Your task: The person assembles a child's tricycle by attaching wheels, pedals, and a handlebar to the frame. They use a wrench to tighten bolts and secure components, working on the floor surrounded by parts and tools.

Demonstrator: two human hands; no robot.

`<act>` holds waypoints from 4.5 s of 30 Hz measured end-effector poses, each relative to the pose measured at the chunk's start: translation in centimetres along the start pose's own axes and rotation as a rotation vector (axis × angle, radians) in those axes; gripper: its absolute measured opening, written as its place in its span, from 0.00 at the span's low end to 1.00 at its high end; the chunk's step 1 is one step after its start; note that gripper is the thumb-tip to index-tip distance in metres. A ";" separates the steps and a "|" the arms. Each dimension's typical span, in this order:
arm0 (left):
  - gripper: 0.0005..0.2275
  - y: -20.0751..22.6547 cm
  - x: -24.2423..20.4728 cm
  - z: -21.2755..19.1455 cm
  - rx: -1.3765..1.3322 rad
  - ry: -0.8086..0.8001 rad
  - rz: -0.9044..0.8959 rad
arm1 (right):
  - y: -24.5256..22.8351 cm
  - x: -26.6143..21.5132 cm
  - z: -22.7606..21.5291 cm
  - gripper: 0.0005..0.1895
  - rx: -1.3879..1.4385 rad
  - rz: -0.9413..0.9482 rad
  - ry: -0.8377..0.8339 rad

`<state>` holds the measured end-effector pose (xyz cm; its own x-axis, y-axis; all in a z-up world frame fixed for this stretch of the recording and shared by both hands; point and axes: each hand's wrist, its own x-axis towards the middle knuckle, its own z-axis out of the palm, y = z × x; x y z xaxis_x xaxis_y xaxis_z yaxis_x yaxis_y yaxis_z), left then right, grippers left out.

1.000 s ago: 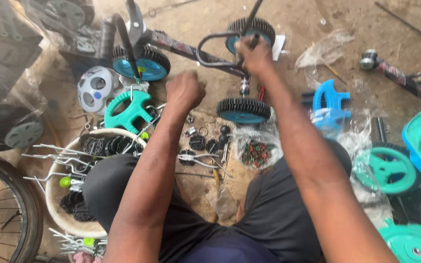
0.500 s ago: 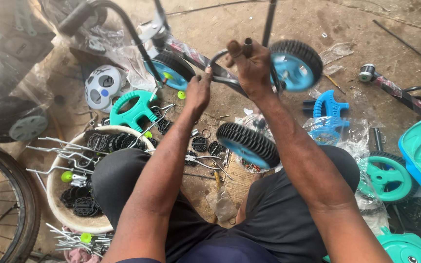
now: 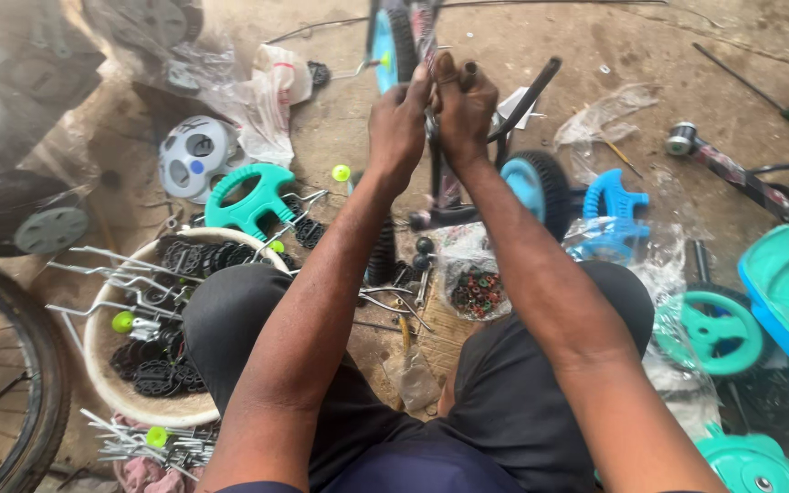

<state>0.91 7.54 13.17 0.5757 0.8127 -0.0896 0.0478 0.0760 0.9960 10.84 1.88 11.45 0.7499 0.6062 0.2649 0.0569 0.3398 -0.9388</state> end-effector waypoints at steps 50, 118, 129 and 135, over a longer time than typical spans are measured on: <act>0.19 -8.2 8.6 1.7 0.238 0.174 0.287 | 7.8 -4.2 -17.1 0.13 -0.923 0.695 -0.116; 0.09 -5.3 -1.7 -2.4 0.269 0.012 0.109 | 20.8 -15.7 -11.8 0.16 0.332 1.094 0.262; 0.10 -5.2 -1.6 -2.7 0.325 0.017 0.117 | 20.8 -17.4 -13.4 0.08 -0.294 0.956 0.402; 0.10 -6.9 -0.8 -2.1 0.245 0.088 0.146 | 16.7 -18.8 -14.7 0.13 -0.601 1.247 -0.242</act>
<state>-1.64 7.57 6.35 0.5187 0.8525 0.0651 0.1716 -0.1784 0.9689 7.44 -14.42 -12.43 0.3884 0.4053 -0.8276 -0.2373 -0.8238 -0.5148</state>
